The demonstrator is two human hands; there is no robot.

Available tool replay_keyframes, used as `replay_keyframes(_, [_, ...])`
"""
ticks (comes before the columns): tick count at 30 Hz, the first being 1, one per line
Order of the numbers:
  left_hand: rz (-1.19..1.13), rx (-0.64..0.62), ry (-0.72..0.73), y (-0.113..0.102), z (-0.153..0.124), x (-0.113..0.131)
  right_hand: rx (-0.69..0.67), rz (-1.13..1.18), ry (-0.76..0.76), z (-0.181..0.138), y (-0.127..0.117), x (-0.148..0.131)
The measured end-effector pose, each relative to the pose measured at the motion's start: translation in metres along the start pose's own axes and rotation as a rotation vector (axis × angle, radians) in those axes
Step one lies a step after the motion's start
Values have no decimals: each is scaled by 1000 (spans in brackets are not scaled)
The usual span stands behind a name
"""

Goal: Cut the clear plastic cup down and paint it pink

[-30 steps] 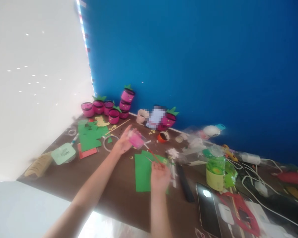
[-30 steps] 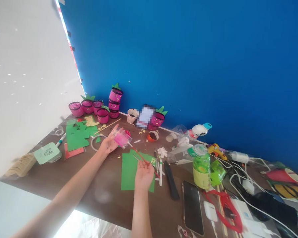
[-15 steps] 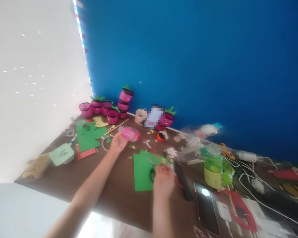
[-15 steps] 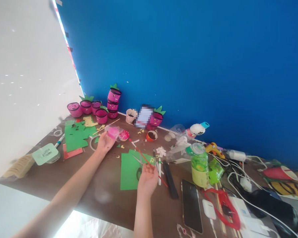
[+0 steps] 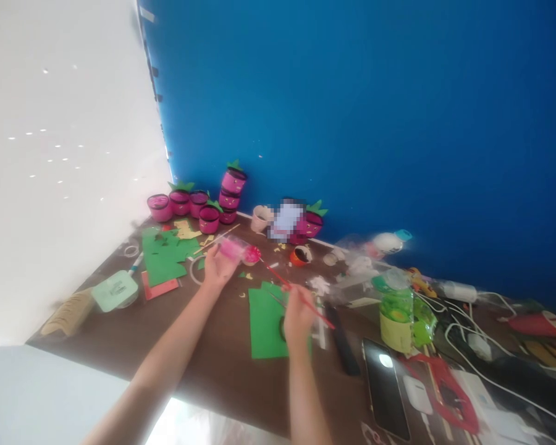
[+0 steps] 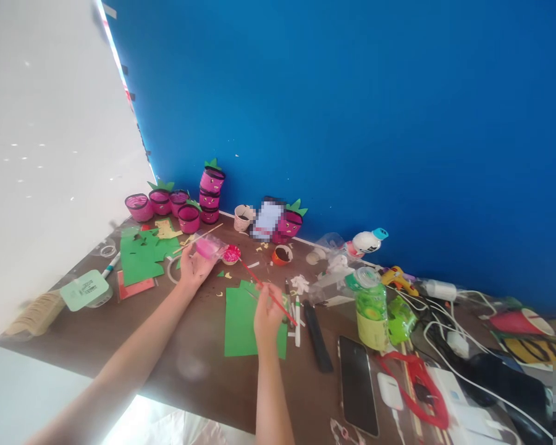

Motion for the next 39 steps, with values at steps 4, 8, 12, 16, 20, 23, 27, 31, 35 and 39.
replay_keyframes(4, [13,2,22,0,1,1,-137,-166,-95,4,21,-7])
replay_keyframes(8, [26,-24,20,1,2,2,-194,-274,-210,6,34,-18])
replay_keyframes(12, [33,-26,-9,0,3,1,-222,-320,-265,8,41,-20])
replay_keyframes(16, [70,37,9,-4,3,2,-240,-316,-249,9,45,-16])
replay_keyframes(20, [82,15,8,0,1,1,-234,-276,-187,10,45,-11])
replay_keyframes(23, [89,-6,3,1,1,0,-213,-220,-128,10,44,-9])
replay_keyframes(27, [103,-18,-5,2,2,-1,-193,-121,-33,9,44,0])
replay_keyframes(31, [114,-4,-4,1,2,-1,-171,-49,39,9,43,9])
replay_keyframes(35, [124,0,4,-1,3,0,-141,-45,55,9,40,11])
replay_keyframes(39, [106,14,-10,-2,3,-1,-104,-16,100,6,37,13])
Point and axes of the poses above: each hand's wrist, its own z-axis towards the middle knuckle, its own y-axis out of the palm, x = y × z, the point moved 8 cm from there along z, towards the middle knuckle, and after that the axes turned 4 degrees about y, right-handed, at the moved point
